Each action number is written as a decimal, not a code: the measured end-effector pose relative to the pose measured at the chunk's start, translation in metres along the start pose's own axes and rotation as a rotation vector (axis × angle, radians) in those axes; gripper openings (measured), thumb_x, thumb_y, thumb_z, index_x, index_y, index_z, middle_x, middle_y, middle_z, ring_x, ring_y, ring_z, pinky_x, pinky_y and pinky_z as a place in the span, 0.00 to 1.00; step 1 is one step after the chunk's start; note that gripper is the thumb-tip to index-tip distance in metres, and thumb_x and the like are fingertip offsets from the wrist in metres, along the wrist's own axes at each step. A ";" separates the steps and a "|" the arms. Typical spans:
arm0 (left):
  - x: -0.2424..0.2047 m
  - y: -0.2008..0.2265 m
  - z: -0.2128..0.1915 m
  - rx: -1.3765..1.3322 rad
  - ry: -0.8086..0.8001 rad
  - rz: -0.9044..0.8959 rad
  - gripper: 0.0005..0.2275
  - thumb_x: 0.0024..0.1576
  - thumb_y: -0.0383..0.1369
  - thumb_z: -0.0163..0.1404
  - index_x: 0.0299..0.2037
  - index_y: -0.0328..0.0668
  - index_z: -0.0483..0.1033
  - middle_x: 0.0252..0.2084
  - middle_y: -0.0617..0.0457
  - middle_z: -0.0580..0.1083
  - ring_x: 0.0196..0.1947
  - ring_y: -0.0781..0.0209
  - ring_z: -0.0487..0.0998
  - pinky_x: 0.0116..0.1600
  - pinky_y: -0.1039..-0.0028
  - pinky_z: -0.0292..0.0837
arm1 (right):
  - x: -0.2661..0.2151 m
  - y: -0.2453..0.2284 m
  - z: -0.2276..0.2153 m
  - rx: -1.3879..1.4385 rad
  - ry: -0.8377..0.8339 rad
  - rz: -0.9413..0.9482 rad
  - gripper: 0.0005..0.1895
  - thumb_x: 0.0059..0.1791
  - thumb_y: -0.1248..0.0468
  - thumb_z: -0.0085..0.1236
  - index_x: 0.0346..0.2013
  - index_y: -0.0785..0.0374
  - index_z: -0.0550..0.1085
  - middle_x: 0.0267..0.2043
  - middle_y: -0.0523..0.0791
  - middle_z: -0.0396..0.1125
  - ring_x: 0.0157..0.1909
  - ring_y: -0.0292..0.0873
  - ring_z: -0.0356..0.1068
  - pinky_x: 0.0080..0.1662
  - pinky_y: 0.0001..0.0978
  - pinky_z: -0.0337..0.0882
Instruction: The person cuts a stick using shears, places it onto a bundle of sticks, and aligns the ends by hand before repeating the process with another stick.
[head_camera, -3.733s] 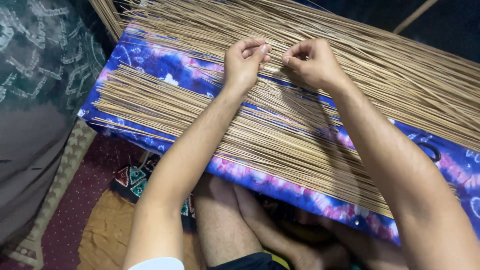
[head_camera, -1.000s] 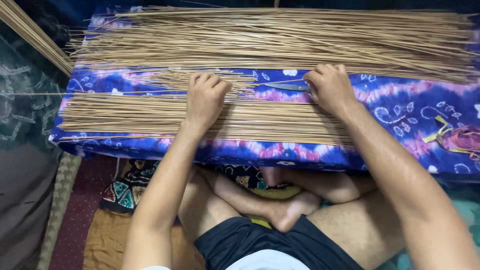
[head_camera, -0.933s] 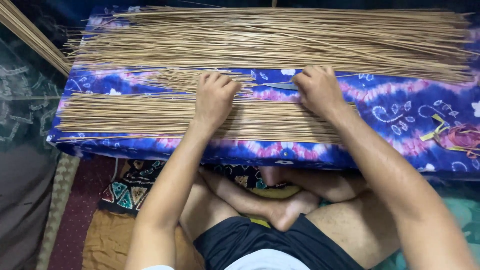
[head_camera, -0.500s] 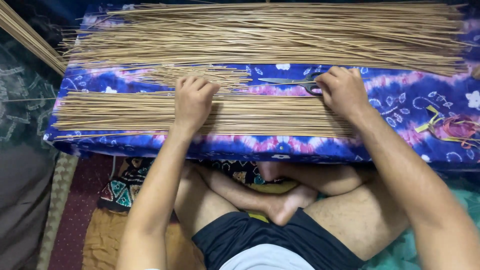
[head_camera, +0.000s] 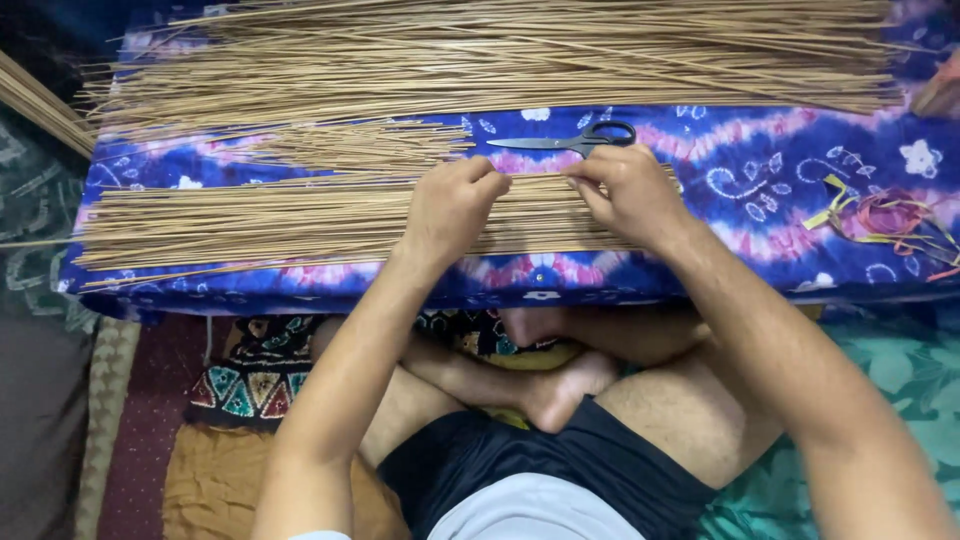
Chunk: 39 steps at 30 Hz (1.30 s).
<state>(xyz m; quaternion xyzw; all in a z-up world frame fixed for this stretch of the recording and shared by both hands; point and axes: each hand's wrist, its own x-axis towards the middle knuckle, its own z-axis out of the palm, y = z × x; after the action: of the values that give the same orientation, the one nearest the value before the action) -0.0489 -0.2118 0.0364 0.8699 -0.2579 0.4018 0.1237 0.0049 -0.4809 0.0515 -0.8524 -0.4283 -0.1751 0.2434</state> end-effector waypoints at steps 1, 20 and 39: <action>0.002 0.001 0.000 -0.009 -0.004 0.005 0.05 0.59 0.30 0.55 0.32 0.55 0.77 0.29 0.60 0.72 0.31 0.58 0.78 0.38 0.69 0.72 | -0.004 0.009 -0.003 -0.002 0.001 0.010 0.04 0.51 0.65 0.61 0.40 0.57 0.81 0.33 0.46 0.71 0.39 0.52 0.74 0.44 0.45 0.69; 0.020 0.023 0.020 -0.072 -0.213 0.010 0.02 0.63 0.30 0.51 0.38 0.48 0.71 0.33 0.54 0.68 0.32 0.50 0.79 0.32 0.63 0.75 | -0.087 0.080 -0.020 -0.099 0.101 0.086 0.06 0.52 0.66 0.65 0.44 0.57 0.82 0.41 0.43 0.71 0.47 0.50 0.73 0.49 0.39 0.69; 0.004 0.015 0.058 -0.102 -0.531 -0.101 0.09 0.57 0.34 0.58 0.41 0.46 0.70 0.33 0.51 0.70 0.36 0.44 0.80 0.38 0.57 0.79 | -0.092 0.084 -0.017 -0.108 0.178 0.088 0.04 0.50 0.68 0.69 0.39 0.57 0.83 0.38 0.44 0.71 0.43 0.51 0.71 0.48 0.41 0.70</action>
<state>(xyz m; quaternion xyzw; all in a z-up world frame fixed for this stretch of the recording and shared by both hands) -0.0179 -0.2502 0.0025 0.9491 -0.2578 0.1393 0.1153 0.0193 -0.5937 -0.0036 -0.8634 -0.3572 -0.2618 0.2418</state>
